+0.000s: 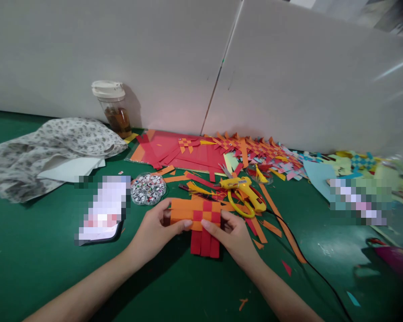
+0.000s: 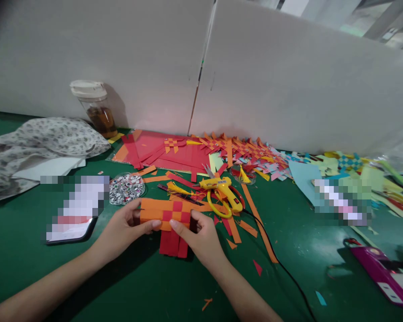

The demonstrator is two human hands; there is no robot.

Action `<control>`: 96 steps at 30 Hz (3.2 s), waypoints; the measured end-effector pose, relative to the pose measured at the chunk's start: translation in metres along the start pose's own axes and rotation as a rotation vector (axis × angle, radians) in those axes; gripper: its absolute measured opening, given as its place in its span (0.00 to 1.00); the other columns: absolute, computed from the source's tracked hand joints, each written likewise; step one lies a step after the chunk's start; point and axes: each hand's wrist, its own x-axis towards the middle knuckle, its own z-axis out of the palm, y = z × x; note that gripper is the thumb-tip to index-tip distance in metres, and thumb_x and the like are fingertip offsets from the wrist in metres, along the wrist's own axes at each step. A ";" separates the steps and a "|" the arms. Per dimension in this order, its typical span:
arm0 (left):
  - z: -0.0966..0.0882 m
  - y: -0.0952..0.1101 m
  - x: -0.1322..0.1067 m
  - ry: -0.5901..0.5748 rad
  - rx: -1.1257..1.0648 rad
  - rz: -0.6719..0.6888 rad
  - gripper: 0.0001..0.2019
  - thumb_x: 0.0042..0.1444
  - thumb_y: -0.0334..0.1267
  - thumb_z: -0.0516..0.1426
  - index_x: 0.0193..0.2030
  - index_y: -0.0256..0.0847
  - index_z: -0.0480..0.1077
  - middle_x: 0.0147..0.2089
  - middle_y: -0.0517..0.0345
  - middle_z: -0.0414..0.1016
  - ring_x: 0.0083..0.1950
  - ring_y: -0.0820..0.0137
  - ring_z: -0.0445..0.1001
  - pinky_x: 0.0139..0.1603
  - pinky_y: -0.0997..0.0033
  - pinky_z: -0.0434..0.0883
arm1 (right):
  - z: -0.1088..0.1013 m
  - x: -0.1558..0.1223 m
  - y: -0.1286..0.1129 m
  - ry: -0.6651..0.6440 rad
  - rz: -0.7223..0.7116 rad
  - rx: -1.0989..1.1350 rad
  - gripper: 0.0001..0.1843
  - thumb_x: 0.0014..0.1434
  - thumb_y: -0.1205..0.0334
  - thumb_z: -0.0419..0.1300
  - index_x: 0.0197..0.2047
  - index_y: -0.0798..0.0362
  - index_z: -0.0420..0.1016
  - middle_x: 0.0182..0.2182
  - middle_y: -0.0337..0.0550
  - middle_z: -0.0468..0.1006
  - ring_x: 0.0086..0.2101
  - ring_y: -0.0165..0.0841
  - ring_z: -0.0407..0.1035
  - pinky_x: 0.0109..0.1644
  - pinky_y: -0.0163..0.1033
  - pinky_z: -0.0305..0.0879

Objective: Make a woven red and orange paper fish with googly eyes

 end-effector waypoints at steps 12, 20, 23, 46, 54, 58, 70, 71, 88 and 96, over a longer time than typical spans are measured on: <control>0.007 -0.001 -0.004 -0.041 -0.139 -0.028 0.25 0.43 0.33 0.62 0.48 0.41 0.58 0.48 0.48 0.75 0.45 0.63 0.76 0.42 0.61 0.74 | 0.003 -0.002 0.002 0.073 0.003 0.047 0.22 0.42 0.58 0.69 0.38 0.49 0.64 0.34 0.40 0.79 0.35 0.37 0.75 0.39 0.41 0.73; 0.005 -0.005 -0.004 -0.045 -0.025 -0.116 0.29 0.45 0.35 0.62 0.53 0.39 0.57 0.27 0.61 0.77 0.29 0.69 0.77 0.34 0.68 0.72 | -0.002 0.003 0.005 0.297 -0.098 0.184 0.24 0.42 0.61 0.69 0.38 0.48 0.60 0.30 0.36 0.77 0.32 0.34 0.74 0.38 0.41 0.73; 0.004 -0.003 -0.004 -0.090 -0.023 -0.124 0.27 0.47 0.35 0.61 0.55 0.41 0.58 0.28 0.61 0.77 0.30 0.68 0.77 0.35 0.67 0.72 | -0.009 0.009 0.005 0.436 -0.150 0.263 0.25 0.43 0.61 0.69 0.41 0.49 0.61 0.36 0.41 0.78 0.37 0.37 0.74 0.44 0.44 0.71; -0.003 -0.003 -0.001 0.014 -0.058 -0.140 0.12 0.49 0.43 0.60 0.28 0.35 0.67 0.25 0.63 0.69 0.26 0.76 0.66 0.29 0.75 0.62 | -0.004 -0.003 -0.001 -0.073 -0.024 -0.029 0.11 0.50 0.55 0.64 0.31 0.53 0.71 0.27 0.37 0.74 0.29 0.29 0.69 0.31 0.32 0.67; -0.004 -0.002 0.002 0.118 -0.088 -0.112 0.12 0.47 0.40 0.61 0.36 0.38 0.65 0.26 0.66 0.69 0.28 0.76 0.69 0.31 0.76 0.65 | -0.004 -0.002 0.001 -0.072 -0.005 -0.335 0.21 0.53 0.49 0.58 0.17 0.54 0.63 0.13 0.34 0.62 0.16 0.26 0.62 0.20 0.31 0.56; -0.007 -0.004 0.004 0.108 0.029 -0.104 0.15 0.47 0.40 0.61 0.41 0.40 0.64 0.27 0.63 0.73 0.29 0.73 0.72 0.34 0.73 0.68 | -0.007 -0.002 -0.003 -0.050 -0.224 -0.600 0.21 0.54 0.51 0.57 0.16 0.54 0.62 0.12 0.33 0.60 0.16 0.24 0.56 0.19 0.31 0.50; -0.001 -0.015 -0.003 -0.017 0.679 0.166 0.13 0.54 0.34 0.56 0.47 0.45 0.62 0.31 0.65 0.75 0.32 0.71 0.74 0.33 0.73 0.68 | -0.019 0.004 0.004 0.009 -0.643 -0.811 0.05 0.55 0.63 0.58 0.28 0.53 0.71 0.23 0.41 0.74 0.25 0.30 0.67 0.30 0.35 0.63; 0.000 -0.017 -0.002 -0.007 0.723 0.191 0.13 0.54 0.33 0.56 0.46 0.45 0.62 0.31 0.65 0.74 0.32 0.71 0.74 0.33 0.73 0.68 | -0.017 0.003 0.004 -0.055 -0.698 -0.809 0.03 0.55 0.65 0.58 0.30 0.52 0.71 0.26 0.42 0.76 0.28 0.31 0.68 0.33 0.36 0.65; -0.011 -0.005 0.001 -0.055 1.103 0.418 0.11 0.52 0.43 0.59 0.26 0.40 0.64 0.28 0.61 0.71 0.32 0.68 0.65 0.32 0.67 0.61 | -0.010 0.000 0.005 -0.190 -0.689 -0.881 0.12 0.56 0.62 0.57 0.45 0.51 0.72 0.44 0.45 0.77 0.46 0.37 0.69 0.52 0.44 0.65; -0.013 -0.004 0.000 -0.059 1.101 0.404 0.10 0.52 0.41 0.59 0.26 0.40 0.65 0.29 0.60 0.70 0.33 0.67 0.65 0.34 0.66 0.61 | -0.006 0.002 0.009 -0.209 -0.683 -1.084 0.23 0.59 0.56 0.55 0.56 0.54 0.63 0.51 0.51 0.72 0.53 0.41 0.63 0.56 0.51 0.61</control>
